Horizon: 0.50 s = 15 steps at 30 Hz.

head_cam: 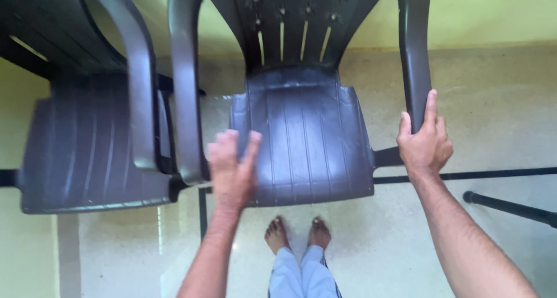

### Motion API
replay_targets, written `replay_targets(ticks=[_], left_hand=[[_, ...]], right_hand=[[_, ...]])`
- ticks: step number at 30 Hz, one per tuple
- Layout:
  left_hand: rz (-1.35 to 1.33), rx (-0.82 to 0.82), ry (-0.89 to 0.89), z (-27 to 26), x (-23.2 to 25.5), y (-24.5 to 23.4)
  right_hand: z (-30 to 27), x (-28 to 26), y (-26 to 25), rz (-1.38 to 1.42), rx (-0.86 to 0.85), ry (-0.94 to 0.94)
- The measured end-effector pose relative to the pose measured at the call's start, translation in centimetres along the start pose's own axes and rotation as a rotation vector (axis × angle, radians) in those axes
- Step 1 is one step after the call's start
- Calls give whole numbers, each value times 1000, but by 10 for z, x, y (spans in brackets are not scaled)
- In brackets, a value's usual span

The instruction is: The person moves a plastic chair to align it with another chair, then wipes the seat and backrest with their hands. They lock a window, pick up a colorful mat, shake it, and place it back on the floor. Finally, they pick up small debris from the floor near the wall.

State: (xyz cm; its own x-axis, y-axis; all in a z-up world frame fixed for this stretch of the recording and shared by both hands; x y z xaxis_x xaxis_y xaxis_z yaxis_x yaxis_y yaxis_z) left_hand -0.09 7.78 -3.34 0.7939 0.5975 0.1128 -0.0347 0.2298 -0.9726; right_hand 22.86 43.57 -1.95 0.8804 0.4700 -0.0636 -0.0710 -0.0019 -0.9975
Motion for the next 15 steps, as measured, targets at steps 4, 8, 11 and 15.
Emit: replay_targets(ticks=[4, 8, 11, 15], left_hand=[[-185, -281, -180, -20, 43, 102], [-174, -346, -350, -14, 47, 161], [-121, -596, -427, -16, 45, 199], [-98, -581, -426, -12, 45, 198]], right_hand=[[1, 0, -4, 0, -4, 9], [-2, -5, -2, 15, -16, 10], [-2, -6, -2, 20, 5, -14], [-2, -6, -2, 65, 17, -31]])
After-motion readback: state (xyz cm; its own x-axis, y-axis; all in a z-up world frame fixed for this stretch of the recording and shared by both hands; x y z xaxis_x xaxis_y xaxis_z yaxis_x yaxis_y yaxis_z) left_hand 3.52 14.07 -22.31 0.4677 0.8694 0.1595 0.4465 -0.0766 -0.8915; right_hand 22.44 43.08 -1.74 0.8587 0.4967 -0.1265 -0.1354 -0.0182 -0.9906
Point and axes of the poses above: each hand's wrist, its own z-axis towards the middle knuckle, its own y-axis out of the palm, x = y × z, the point moved 10 cm from there along z, towards the middle knuckle, and after that the axes turned 5 degrees about -x, right-handed, at the moved point
